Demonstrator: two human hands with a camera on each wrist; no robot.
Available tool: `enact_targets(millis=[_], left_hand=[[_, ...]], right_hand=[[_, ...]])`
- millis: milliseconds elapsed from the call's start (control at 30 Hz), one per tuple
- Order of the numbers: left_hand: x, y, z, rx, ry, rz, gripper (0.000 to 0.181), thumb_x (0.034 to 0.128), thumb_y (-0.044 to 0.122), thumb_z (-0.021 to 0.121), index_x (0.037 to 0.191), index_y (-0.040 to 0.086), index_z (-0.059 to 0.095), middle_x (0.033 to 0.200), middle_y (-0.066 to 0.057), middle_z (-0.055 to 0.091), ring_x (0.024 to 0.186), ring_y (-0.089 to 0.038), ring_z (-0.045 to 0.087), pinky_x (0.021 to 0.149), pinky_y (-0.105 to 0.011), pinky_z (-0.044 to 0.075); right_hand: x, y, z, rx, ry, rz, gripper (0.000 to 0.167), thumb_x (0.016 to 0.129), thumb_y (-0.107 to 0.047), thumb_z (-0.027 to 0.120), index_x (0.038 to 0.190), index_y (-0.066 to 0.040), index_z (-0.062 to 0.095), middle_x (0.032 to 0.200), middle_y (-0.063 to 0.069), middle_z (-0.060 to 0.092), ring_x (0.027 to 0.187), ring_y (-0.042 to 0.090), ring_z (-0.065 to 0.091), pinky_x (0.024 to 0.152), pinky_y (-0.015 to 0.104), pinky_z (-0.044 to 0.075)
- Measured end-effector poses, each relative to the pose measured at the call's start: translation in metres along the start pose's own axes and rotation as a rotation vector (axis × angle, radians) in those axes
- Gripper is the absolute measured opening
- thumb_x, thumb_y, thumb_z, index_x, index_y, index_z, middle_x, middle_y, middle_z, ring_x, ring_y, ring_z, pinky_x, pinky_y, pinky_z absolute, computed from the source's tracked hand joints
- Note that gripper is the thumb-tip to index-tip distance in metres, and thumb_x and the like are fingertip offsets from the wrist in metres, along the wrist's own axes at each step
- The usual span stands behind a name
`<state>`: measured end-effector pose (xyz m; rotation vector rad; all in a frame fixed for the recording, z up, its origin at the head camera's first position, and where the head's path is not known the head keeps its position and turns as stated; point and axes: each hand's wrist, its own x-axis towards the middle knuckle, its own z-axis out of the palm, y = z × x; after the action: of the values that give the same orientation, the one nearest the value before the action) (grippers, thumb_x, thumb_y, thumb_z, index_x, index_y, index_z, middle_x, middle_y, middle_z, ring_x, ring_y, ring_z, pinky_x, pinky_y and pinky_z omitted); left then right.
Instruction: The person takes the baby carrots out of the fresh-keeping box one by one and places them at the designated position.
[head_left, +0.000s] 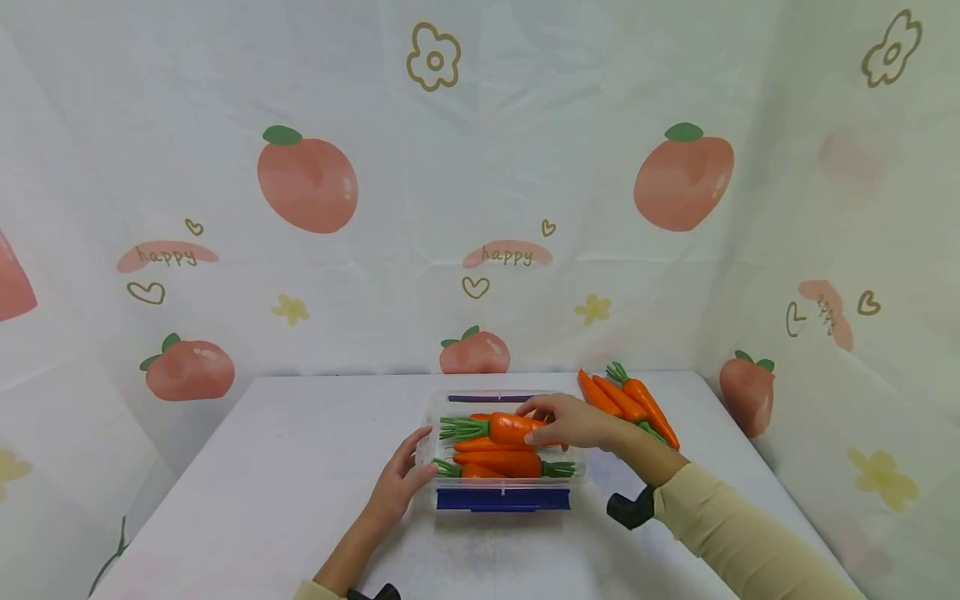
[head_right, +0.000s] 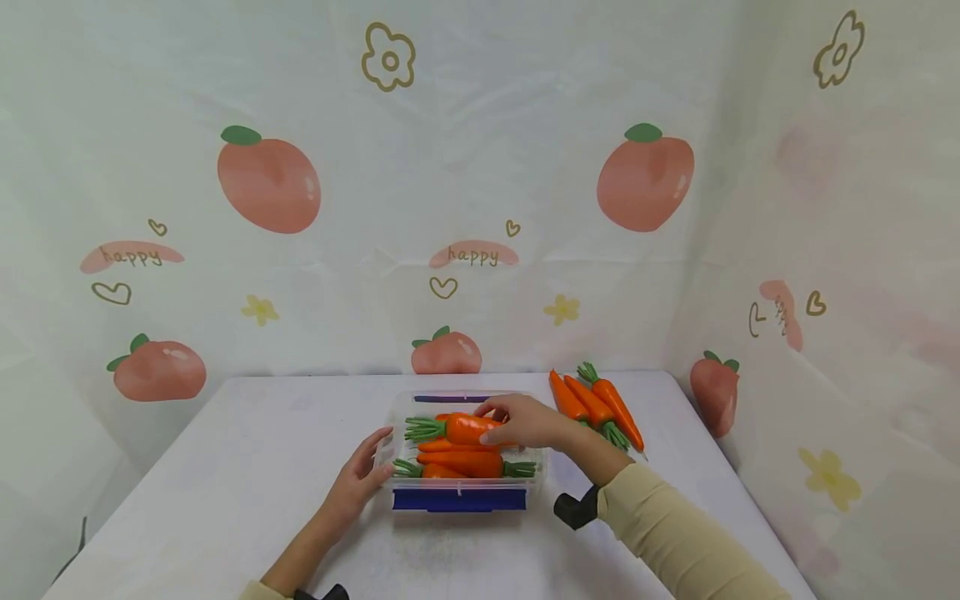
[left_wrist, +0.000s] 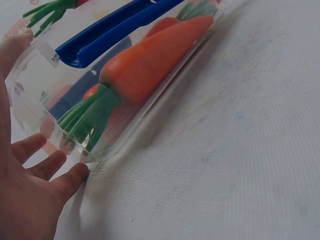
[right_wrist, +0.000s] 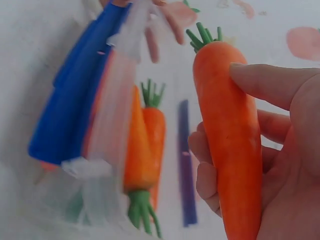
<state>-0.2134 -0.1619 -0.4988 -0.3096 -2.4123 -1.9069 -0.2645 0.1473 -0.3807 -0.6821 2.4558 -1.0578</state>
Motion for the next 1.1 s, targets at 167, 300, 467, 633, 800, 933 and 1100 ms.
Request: enact_targets(millis=[167,300,467,633,800,933,1100], left_hand=[[0.001,-0.001,0.0,-0.001,0.002,-0.009,0.059,0.0935,0.026,0.063,0.148,0.021,0.041,0.156,-0.014,0.028,0.134,-0.047,0.035,0.102,-0.06,0.037],[0.001,-0.002,0.0,-0.01,-0.002,-0.01,0.06,0.0934,0.024,0.063,0.148,0.02,0.04,0.156,-0.015,0.028,0.133,-0.047,0.036,0.101,-0.059,0.039],[0.001,-0.003,0.0,-0.008,-0.003,-0.007,0.059,0.0936,0.024,0.063,0.148,0.019,0.04,0.156,-0.015,0.027,0.134,-0.047,0.035,0.101,-0.059,0.039],[0.001,-0.002,0.0,0.008,-0.006,-0.007,0.059,0.0943,0.026,0.062,0.148,0.021,0.039,0.157,-0.015,0.026,0.134,-0.048,0.034,0.102,-0.06,0.037],[0.001,-0.003,0.0,0.026,-0.004,-0.026,0.059,0.0938,0.029,0.062,0.148,0.024,0.039,0.157,-0.014,0.026,0.135,-0.047,0.034,0.101,-0.06,0.037],[0.001,-0.005,0.0,0.025,0.003,-0.023,0.06,0.0934,0.029,0.062,0.148,0.024,0.039,0.157,-0.013,0.027,0.134,-0.047,0.035,0.101,-0.059,0.038],[0.002,-0.004,0.001,0.021,0.008,-0.011,0.059,0.0934,0.028,0.063,0.148,0.022,0.04,0.157,-0.014,0.027,0.134,-0.047,0.036,0.101,-0.059,0.039]], right_hand=[[-0.007,0.003,-0.019,-0.001,0.087,0.02,0.04,0.088,-0.03,0.072,0.125,-0.017,0.062,0.101,0.003,0.061,0.075,0.023,0.056,0.06,0.034,0.053],[-0.016,0.009,-0.033,0.021,0.161,0.048,0.042,0.089,-0.029,0.071,0.127,-0.017,0.06,0.104,0.005,0.062,0.071,0.025,0.056,0.055,0.034,0.051],[-0.025,0.024,-0.049,0.049,0.256,0.032,0.045,0.091,-0.026,0.069,0.13,-0.008,0.057,0.108,0.009,0.062,0.086,0.025,0.057,0.074,0.036,0.053],[-0.035,0.047,-0.062,0.052,0.35,0.074,0.05,0.091,-0.028,0.068,0.133,-0.006,0.054,0.113,0.013,0.062,0.094,0.026,0.057,0.083,0.04,0.052],[-0.045,0.073,-0.07,0.083,0.447,0.138,0.058,0.092,-0.033,0.067,0.139,-0.005,0.048,0.123,0.021,0.057,0.102,0.031,0.055,0.086,0.041,0.053],[-0.051,0.091,-0.073,0.108,0.532,0.199,0.061,0.093,-0.033,0.066,0.142,-0.005,0.044,0.129,0.025,0.052,0.108,0.035,0.052,0.088,0.042,0.052],[-0.058,0.11,-0.073,0.16,0.62,0.271,0.06,0.097,-0.027,0.061,0.147,-0.003,0.036,0.135,0.03,0.045,0.114,0.041,0.047,0.094,0.05,0.048]])
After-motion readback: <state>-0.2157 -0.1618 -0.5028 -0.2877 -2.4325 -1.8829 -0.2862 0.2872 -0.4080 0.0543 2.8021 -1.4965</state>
